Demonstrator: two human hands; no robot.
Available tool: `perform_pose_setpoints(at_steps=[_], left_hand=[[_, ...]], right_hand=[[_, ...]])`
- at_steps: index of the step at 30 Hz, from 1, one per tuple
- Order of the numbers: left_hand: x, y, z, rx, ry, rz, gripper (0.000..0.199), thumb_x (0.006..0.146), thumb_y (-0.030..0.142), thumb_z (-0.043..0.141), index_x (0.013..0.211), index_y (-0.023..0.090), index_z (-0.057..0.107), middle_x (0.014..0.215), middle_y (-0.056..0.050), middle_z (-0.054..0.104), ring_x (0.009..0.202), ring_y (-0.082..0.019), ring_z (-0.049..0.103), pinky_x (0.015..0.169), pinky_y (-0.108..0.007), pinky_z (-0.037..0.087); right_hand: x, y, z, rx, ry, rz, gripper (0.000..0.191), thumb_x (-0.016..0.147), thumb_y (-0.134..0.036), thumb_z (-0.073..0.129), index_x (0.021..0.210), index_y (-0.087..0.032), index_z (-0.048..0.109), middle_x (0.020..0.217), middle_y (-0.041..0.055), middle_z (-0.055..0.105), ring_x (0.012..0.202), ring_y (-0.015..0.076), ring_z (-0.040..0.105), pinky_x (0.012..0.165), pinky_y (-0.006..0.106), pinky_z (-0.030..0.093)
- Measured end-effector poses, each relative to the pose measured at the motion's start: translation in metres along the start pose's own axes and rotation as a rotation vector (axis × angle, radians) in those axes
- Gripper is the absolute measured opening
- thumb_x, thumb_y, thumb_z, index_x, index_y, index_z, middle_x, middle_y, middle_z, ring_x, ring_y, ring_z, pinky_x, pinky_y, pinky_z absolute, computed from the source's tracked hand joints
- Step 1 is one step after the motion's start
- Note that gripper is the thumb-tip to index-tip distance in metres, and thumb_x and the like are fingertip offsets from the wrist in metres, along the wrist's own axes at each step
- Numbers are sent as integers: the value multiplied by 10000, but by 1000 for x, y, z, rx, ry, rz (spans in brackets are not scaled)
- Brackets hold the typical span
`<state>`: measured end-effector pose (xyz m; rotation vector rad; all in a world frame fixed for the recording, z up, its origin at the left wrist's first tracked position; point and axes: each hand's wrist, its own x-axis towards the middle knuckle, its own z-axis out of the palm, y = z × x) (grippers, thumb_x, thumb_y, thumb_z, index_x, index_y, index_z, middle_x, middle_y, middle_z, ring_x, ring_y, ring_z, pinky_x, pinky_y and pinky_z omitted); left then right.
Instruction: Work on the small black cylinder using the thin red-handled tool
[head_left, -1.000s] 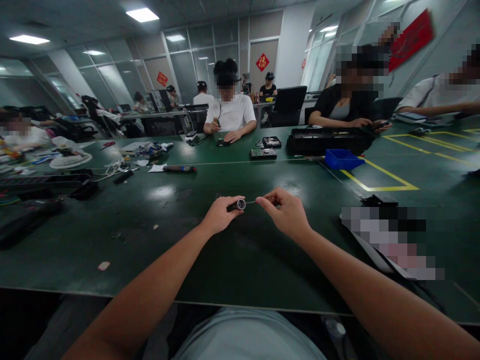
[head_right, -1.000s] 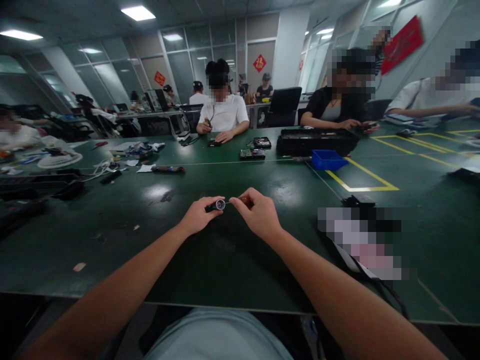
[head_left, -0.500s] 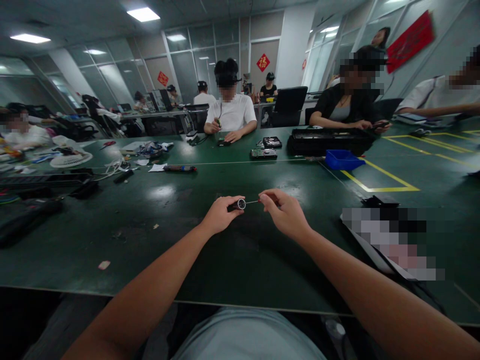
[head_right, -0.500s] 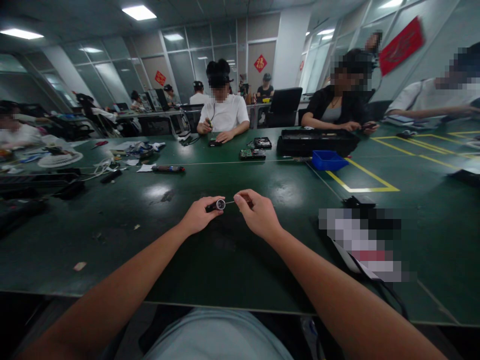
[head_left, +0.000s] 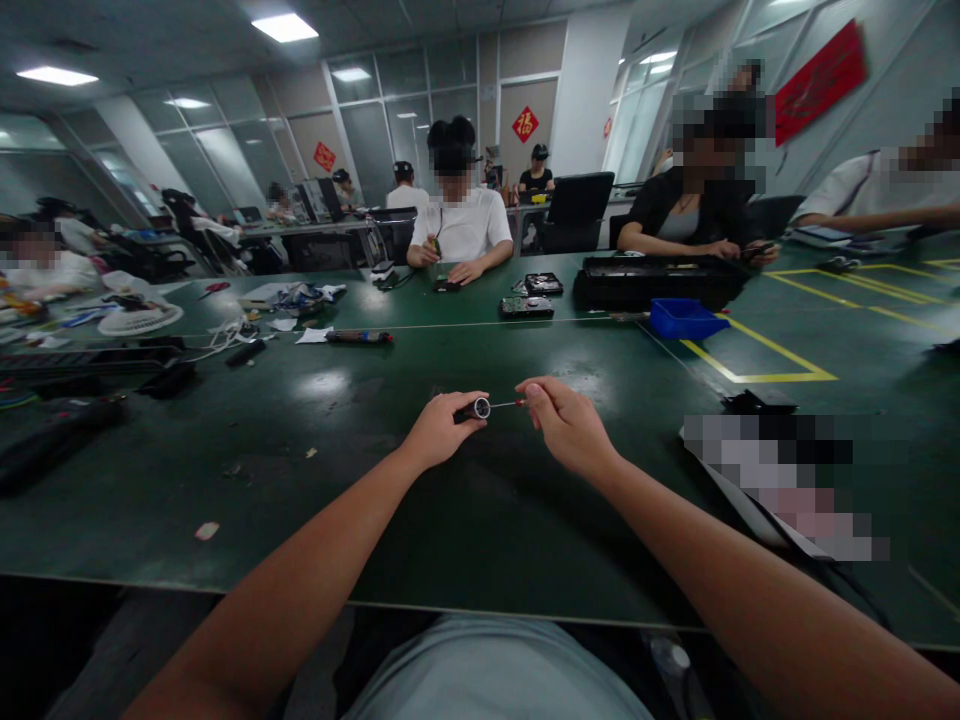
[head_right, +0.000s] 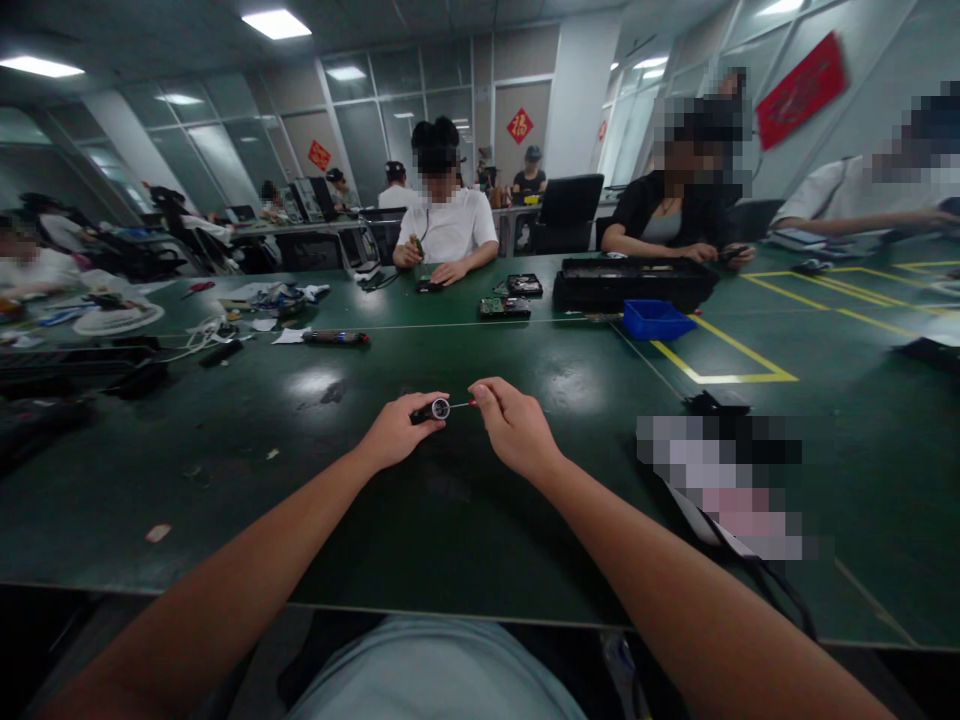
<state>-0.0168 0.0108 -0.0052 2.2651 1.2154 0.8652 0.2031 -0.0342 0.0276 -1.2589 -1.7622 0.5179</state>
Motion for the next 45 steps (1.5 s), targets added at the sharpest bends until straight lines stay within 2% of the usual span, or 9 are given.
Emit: perform_pose_setpoints(at_steps=[4, 9, 14, 18, 21, 23, 29, 36, 45], left_hand=[[0, 3, 0, -1, -3, -16, 430, 847, 254, 697, 1273, 254, 645, 1169, -59, 692, 1065, -236, 619, 992, -401, 437], [1, 6, 1, 47, -15, 13, 407, 853, 264, 696, 1258, 257, 652, 1194, -65, 688, 1071, -248, 613, 1031, -442, 400], [3, 6, 2, 66, -3, 22, 429, 874, 281, 678, 1298, 269, 619, 1194, -55, 690, 1060, -245, 608, 1077, -481, 350], [5, 6, 1, 63, 4, 57, 416, 886, 276, 667, 1298, 285, 610, 1244, -47, 672, 1149, -241, 585, 1140, -525, 253], [6, 5, -1, 86, -28, 88, 389, 899, 270, 651, 1285, 308, 615, 1298, -35, 647, 1220, -236, 554, 1164, -541, 188], [7, 4, -2, 102, -51, 93, 379, 900, 271, 647, 1277, 306, 622, 1292, -35, 652, 1212, -235, 558, 1157, -532, 208], [7, 1, -3, 123, -52, 68, 393, 887, 307, 659, 1278, 274, 634, 1250, -54, 672, 1127, -247, 586, 1056, -464, 360], [4, 2, -4, 112, -59, 63, 398, 876, 310, 677, 1270, 283, 634, 1227, -32, 682, 1119, -233, 593, 1072, -452, 352], [2, 2, -4, 109, -47, 65, 405, 875, 307, 683, 1276, 276, 635, 1224, -37, 683, 1083, -239, 598, 989, -420, 407]], right_hand=[[0, 5, 4, 75, 63, -2, 285, 955, -386, 471, 1163, -217, 565, 785, 23, 664, 682, 189, 621, 656, 338, 462], [3, 6, 7, 324, 84, 55, 239, 919, -439, 523, 969, -214, 589, 845, 48, 679, 779, 196, 654, 736, 359, 515], [5, 8, 10, 391, 131, 110, 271, 928, -458, 499, 940, -208, 604, 781, 32, 653, 718, 175, 630, 730, 354, 520], [11, 19, 14, 580, 177, 219, 279, 894, -490, 540, 905, -215, 589, 785, 24, 626, 705, 168, 614, 722, 359, 545], [16, 26, 13, 734, 148, 344, 273, 851, -492, 590, 844, -219, 582, 735, 7, 591, 638, 154, 582, 702, 364, 561], [17, 28, 13, 772, 128, 393, 281, 840, -496, 606, 806, -218, 576, 690, -2, 572, 588, 147, 558, 674, 366, 558], [13, 25, 14, 576, 195, 253, 285, 883, -495, 563, 850, -212, 578, 743, 12, 616, 643, 152, 591, 642, 328, 499], [10, 19, 11, 421, 213, 124, 254, 935, -451, 511, 905, -209, 584, 744, 11, 624, 662, 160, 593, 653, 334, 482], [4, 9, 11, 318, 132, 60, 223, 940, -415, 506, 957, -210, 592, 821, 39, 678, 730, 180, 655, 706, 355, 521]])
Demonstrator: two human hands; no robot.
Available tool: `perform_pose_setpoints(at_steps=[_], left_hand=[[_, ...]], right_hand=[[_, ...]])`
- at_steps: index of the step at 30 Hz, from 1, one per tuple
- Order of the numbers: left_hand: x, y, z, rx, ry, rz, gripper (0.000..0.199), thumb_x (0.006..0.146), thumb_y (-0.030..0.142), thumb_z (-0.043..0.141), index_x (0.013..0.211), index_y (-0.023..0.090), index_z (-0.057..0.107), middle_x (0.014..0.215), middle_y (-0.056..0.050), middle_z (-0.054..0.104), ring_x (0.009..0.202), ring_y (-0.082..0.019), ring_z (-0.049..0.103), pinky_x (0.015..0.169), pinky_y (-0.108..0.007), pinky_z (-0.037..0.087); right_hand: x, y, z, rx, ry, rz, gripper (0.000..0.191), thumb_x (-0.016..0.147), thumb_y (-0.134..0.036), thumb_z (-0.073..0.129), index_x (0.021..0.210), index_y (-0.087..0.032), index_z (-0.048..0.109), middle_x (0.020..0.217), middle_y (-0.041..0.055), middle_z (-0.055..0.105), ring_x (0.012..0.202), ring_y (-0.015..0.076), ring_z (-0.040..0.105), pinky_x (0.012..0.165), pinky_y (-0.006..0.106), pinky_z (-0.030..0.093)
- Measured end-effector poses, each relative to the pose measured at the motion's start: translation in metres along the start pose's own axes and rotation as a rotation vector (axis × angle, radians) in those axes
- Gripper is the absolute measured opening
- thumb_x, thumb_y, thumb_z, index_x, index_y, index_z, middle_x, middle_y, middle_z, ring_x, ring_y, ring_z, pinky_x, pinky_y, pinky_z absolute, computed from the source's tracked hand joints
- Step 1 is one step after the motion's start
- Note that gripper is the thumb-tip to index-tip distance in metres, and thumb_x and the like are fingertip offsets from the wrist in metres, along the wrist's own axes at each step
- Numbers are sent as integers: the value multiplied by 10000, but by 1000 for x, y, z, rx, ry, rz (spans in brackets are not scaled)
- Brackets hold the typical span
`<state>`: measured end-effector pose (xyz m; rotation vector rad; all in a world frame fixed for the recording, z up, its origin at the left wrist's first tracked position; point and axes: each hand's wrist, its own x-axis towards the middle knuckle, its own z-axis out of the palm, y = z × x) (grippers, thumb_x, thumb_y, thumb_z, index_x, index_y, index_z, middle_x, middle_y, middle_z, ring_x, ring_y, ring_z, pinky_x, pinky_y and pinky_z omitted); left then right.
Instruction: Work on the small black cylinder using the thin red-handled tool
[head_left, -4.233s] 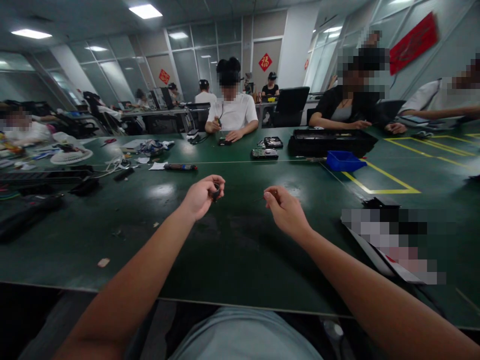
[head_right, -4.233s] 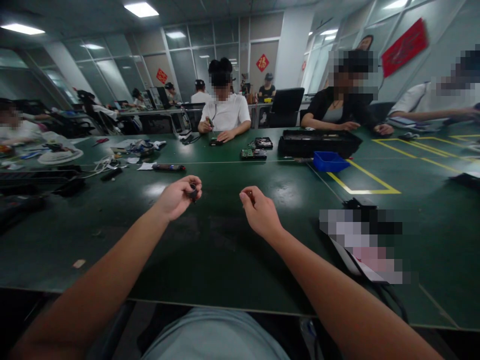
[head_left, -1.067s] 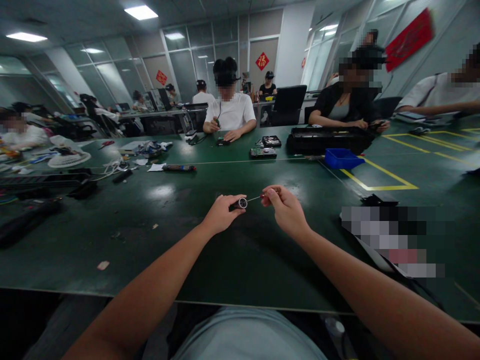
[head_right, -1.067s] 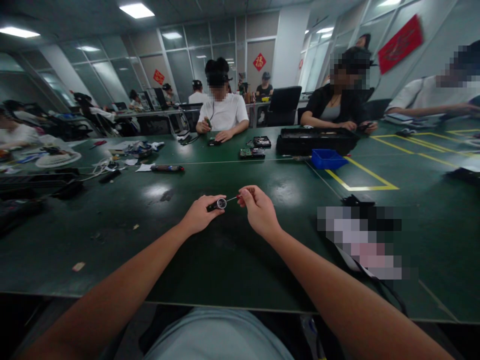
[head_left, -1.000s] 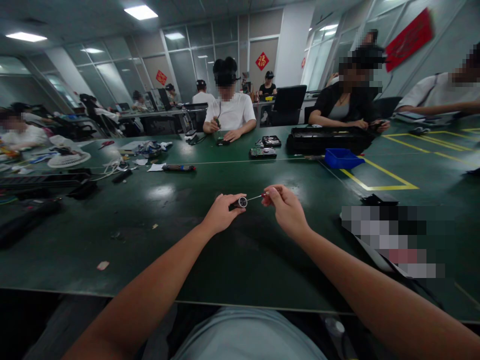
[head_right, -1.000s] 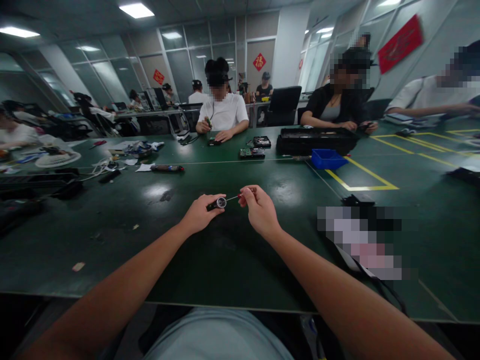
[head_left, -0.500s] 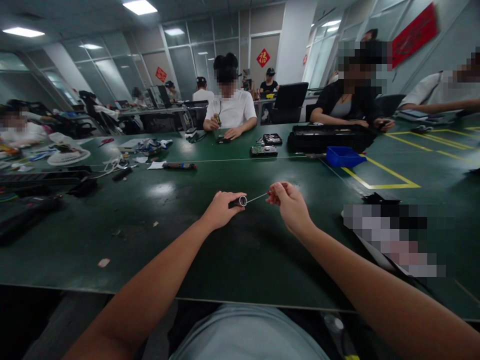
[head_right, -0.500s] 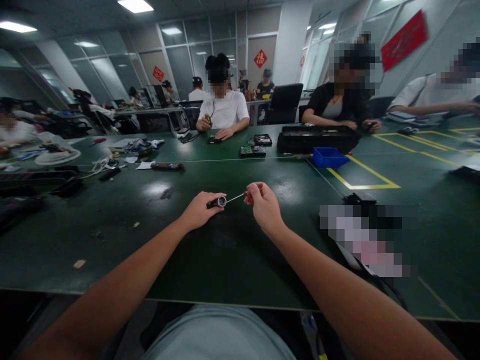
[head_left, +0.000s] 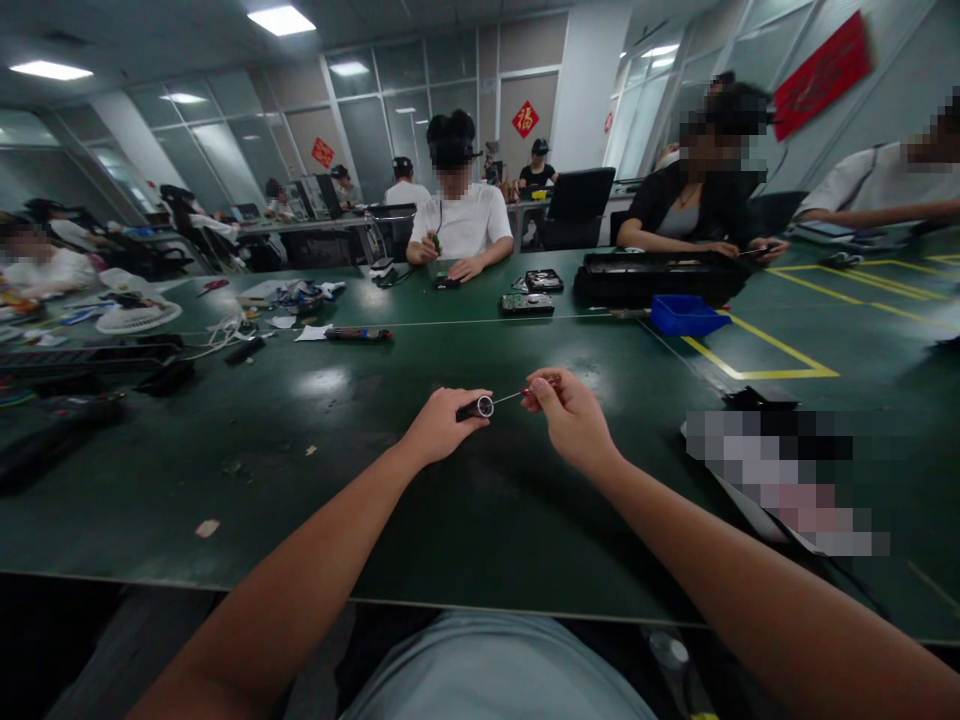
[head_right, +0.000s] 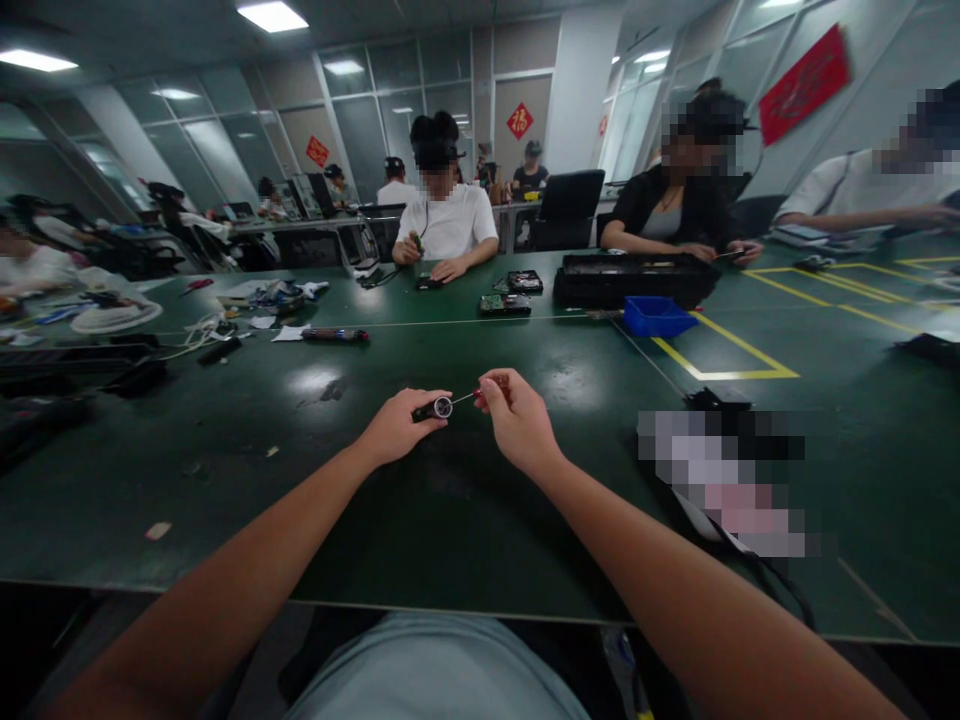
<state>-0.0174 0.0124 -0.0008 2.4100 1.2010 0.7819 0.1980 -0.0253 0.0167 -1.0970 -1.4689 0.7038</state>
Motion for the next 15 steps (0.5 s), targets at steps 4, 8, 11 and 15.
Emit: perform_pose_setpoints(at_steps=[4, 8, 11, 15], left_hand=[[-1, 2, 0, -27, -1, 13, 412, 873, 295, 686, 1281, 268, 634, 1234, -39, 678, 1098, -235, 599, 986, -399, 416], [-1, 2, 0, -14, -8, 14, 416, 867, 298, 694, 1279, 268, 638, 1230, -40, 680, 1106, -243, 595, 995, -409, 411], [-1, 2, 0, -9, -13, 16, 414, 866, 297, 695, 1276, 275, 640, 1217, -34, 684, 1075, -236, 600, 978, -406, 417], [-1, 2, 0, -10, -19, 9, 411, 867, 293, 691, 1274, 268, 641, 1192, -37, 691, 1052, -232, 600, 971, -407, 418]], right_hand=[[-1, -3, -1, -30, 27, 23, 233, 944, -412, 497, 965, -203, 598, 834, 51, 697, 739, 184, 667, 710, 352, 522], [-1, -9, -5, -151, 23, 63, 290, 919, -474, 546, 866, -202, 631, 725, 36, 688, 674, 183, 648, 654, 330, 481], [-1, -12, -7, -241, 12, 72, 324, 870, -512, 611, 759, -208, 617, 640, 17, 653, 597, 173, 607, 597, 314, 435], [-1, -10, -6, -218, -24, 31, 178, 883, -376, 571, 852, -210, 626, 721, 21, 665, 649, 176, 612, 602, 305, 431]])
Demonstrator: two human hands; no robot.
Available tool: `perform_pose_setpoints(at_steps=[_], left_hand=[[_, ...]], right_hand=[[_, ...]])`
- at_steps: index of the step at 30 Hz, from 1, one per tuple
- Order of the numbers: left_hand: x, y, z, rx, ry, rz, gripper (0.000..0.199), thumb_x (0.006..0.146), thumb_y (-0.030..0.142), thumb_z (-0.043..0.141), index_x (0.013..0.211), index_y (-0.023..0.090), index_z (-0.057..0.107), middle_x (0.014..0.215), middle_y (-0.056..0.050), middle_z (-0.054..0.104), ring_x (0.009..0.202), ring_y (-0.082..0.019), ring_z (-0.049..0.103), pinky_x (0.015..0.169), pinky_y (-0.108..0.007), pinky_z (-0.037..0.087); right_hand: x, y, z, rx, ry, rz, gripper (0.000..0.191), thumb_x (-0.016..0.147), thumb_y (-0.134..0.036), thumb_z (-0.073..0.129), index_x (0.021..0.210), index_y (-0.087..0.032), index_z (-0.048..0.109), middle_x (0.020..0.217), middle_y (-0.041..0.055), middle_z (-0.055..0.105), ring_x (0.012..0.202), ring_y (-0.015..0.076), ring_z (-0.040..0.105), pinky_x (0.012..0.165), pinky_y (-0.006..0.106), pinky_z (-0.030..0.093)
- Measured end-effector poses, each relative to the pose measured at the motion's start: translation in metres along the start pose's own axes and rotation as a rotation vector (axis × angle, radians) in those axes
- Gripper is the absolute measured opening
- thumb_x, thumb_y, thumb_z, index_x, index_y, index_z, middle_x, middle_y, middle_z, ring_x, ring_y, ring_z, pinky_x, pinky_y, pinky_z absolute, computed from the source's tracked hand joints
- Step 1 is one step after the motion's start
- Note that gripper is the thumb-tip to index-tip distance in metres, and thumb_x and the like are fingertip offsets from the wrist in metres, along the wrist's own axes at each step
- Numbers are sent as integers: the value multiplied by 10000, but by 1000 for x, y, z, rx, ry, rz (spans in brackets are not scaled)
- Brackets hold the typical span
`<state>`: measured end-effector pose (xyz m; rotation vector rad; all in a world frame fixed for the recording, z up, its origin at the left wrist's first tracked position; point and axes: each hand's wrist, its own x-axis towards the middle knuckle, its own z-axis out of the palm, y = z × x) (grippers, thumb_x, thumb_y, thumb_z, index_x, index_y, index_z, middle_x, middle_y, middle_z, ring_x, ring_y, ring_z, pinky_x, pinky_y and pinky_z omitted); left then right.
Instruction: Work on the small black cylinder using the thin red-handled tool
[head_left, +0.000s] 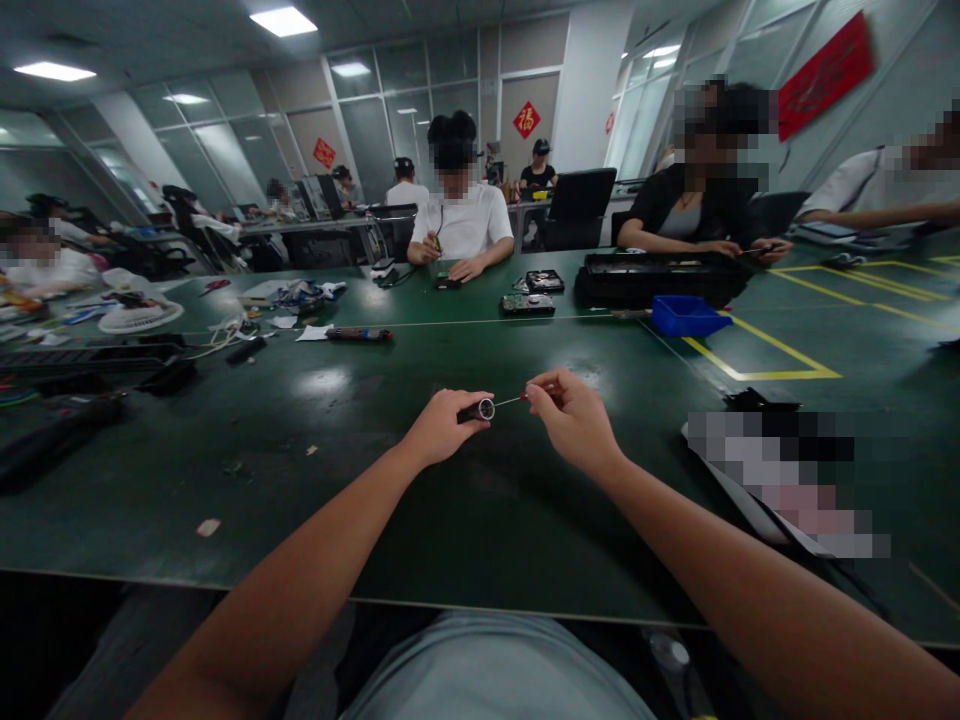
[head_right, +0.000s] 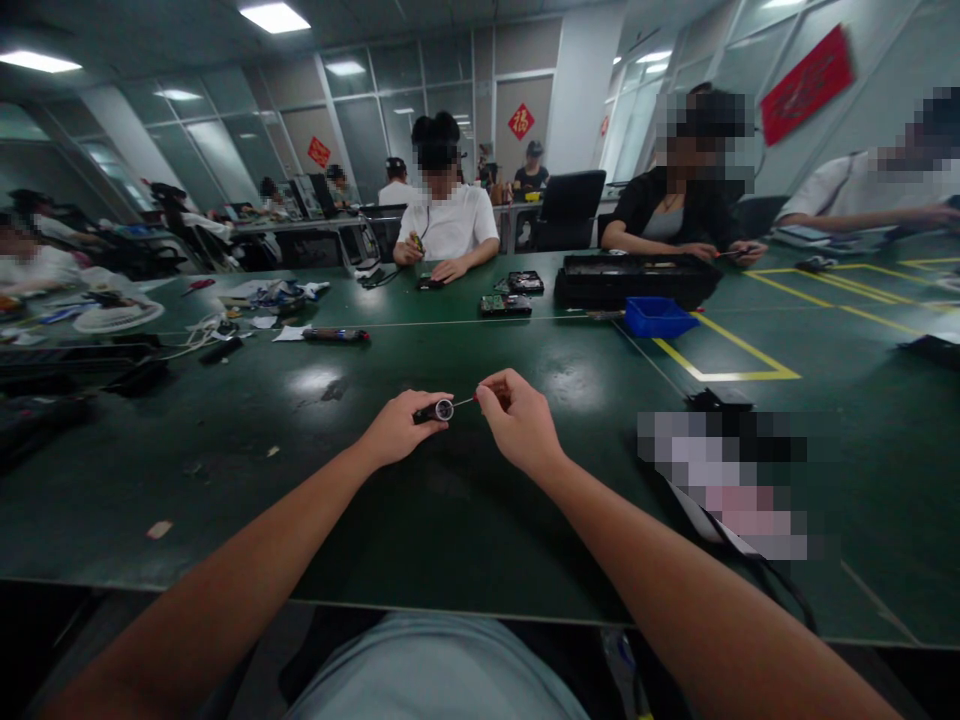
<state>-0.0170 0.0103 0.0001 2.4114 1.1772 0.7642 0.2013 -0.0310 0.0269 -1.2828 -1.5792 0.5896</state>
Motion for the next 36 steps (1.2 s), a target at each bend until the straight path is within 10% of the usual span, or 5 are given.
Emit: perform_pose_setpoints(at_steps=[36], left_hand=[[-1, -2, -1, -52, 14, -35, 410, 859, 271, 694, 1265, 246, 644, 1184, -53, 685, 1077, -226, 614, 980, -395, 439]], right_hand=[[-3, -1, 1, 0, -56, 2, 244, 957, -356, 432, 1043, -224, 619, 736, 6, 615, 673, 180, 580, 620, 312, 412]])
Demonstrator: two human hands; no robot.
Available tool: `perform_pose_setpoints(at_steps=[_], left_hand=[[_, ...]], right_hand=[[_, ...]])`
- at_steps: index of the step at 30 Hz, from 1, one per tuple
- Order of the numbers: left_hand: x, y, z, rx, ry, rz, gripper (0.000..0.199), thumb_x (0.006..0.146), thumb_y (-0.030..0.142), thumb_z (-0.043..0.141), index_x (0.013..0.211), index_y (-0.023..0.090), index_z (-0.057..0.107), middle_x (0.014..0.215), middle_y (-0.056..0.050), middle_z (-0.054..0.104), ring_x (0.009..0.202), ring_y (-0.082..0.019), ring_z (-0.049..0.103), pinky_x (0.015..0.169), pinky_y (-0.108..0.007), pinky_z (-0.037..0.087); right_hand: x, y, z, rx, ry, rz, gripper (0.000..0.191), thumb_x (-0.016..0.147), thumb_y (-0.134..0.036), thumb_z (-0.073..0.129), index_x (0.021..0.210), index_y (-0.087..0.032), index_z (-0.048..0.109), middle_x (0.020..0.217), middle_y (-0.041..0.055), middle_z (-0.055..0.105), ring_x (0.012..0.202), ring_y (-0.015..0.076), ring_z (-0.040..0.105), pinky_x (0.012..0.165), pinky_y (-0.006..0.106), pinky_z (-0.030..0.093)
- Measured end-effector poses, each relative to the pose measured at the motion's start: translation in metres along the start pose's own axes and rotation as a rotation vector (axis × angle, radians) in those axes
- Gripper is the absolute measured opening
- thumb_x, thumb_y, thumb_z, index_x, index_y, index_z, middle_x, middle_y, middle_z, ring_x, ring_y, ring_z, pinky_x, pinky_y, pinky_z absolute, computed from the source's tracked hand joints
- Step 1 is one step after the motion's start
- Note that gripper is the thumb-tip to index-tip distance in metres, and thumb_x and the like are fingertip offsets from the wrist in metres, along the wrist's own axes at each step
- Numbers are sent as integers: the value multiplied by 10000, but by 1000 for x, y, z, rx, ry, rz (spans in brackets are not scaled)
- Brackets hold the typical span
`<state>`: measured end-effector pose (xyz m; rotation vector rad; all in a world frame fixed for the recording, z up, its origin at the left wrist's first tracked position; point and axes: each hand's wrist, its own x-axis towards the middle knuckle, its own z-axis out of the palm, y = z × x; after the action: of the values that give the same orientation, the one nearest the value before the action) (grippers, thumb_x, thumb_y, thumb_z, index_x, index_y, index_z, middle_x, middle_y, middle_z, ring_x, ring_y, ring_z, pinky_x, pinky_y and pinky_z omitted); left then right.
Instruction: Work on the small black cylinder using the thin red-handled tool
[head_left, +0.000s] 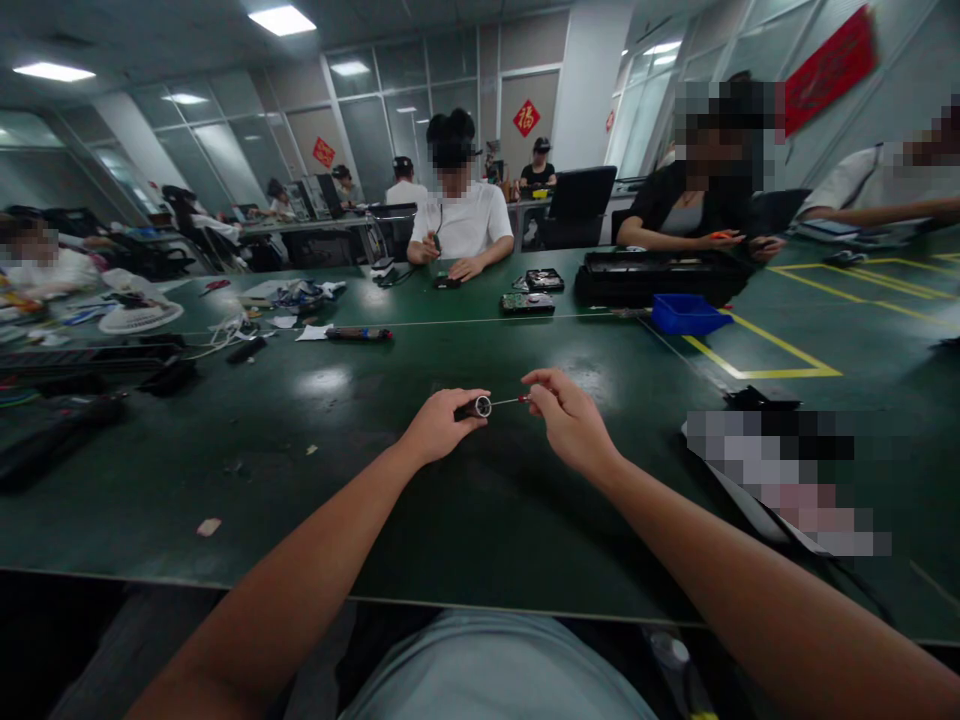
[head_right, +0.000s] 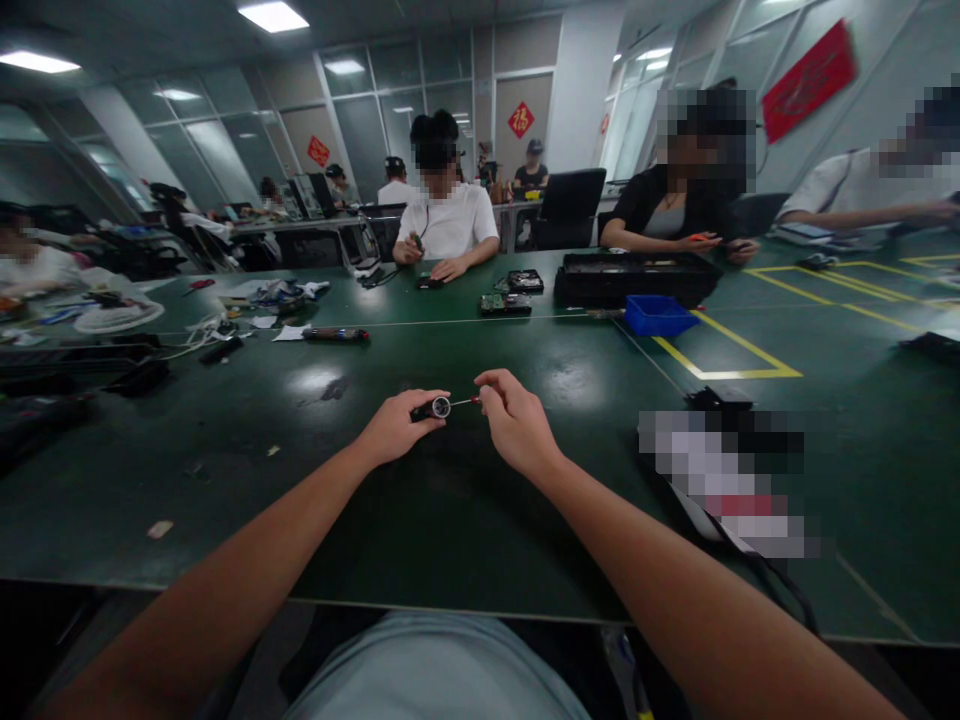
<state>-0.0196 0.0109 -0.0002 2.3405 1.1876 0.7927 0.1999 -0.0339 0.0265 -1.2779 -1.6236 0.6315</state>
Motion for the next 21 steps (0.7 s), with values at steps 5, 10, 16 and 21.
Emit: perform_pose_setpoints(at_steps=[5, 10, 16, 21], left_hand=[[0, 2, -1, -17, -16, 11, 408, 858, 268, 695, 1262, 239, 646, 1189, -57, 684, 1082, -224, 615, 1001, -398, 435], [0, 5, -1, -24, -4, -13, 409, 853, 261, 699, 1258, 237, 650, 1189, -61, 684, 1088, -232, 616, 1005, -397, 435], [3, 5, 3, -15, 33, -6, 426, 861, 258, 691, 1283, 248, 631, 1193, -58, 682, 1091, -231, 611, 995, -403, 437], [9, 2, 3, 69, 58, 117, 386, 899, 232, 644, 1282, 270, 623, 1232, -48, 669, 1149, -220, 583, 1048, -433, 381]], right_hand=[[-1, 2, 1, -10, 30, -5, 268, 972, -410, 422, 1057, -231, 602, 712, 0, 598, 647, 181, 572, 614, 326, 416], [2, 5, 5, 179, 90, 3, 216, 914, -402, 541, 1025, -221, 583, 867, 48, 686, 807, 205, 649, 762, 371, 506], [9, 19, 14, 432, 157, 123, 265, 896, -479, 532, 900, -221, 591, 796, 35, 653, 730, 182, 635, 748, 379, 554], [17, 34, 16, 607, 171, 257, 260, 872, -490, 555, 862, -231, 572, 779, 26, 622, 694, 168, 619, 714, 365, 575]])
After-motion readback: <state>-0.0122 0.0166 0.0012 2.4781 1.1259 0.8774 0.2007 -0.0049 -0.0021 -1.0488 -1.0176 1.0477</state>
